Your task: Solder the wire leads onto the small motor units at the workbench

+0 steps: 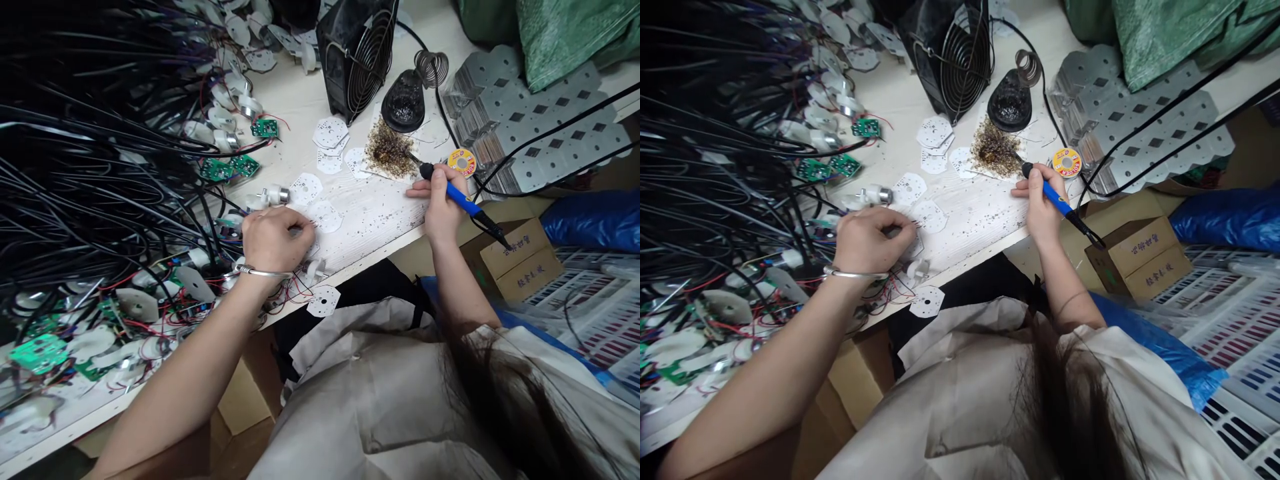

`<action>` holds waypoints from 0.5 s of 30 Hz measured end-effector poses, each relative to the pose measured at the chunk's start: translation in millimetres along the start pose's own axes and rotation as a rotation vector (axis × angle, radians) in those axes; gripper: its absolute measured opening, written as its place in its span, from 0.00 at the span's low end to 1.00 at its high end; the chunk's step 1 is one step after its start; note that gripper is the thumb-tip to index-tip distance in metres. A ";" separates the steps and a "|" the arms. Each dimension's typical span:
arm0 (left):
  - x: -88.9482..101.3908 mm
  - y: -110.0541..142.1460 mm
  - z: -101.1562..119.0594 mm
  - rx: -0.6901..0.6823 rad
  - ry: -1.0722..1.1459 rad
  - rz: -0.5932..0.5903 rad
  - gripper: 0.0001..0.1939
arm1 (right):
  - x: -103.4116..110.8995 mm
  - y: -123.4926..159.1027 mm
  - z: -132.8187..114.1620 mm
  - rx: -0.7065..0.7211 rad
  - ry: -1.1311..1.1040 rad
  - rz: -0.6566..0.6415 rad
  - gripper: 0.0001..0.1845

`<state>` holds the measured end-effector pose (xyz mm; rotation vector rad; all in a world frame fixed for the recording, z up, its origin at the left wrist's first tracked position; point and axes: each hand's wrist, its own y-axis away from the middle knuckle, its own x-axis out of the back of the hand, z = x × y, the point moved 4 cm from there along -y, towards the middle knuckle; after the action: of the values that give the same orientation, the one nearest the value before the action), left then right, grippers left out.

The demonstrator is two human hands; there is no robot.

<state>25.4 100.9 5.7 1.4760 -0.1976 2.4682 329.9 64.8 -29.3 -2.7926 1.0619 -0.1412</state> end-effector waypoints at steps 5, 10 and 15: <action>-3.7 3.1 2.5 -0.012 -0.021 0.059 0.09 | 0.8 2.7 -1.1 0.000 -0.099 -0.028 0.23; -6.2 4.8 6.6 -0.024 -0.056 0.044 0.07 | -27.5 43.3 -16.4 -0.119 -0.210 -0.193 0.22; -5.8 6.0 8.3 -0.025 -0.103 0.015 0.07 | -57.9 76.5 -27.1 -0.258 -0.260 -0.368 0.25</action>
<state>33.3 92.2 4.5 1.5982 -0.2594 2.3939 233.1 44.0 -17.9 -3.0961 0.5345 0.3346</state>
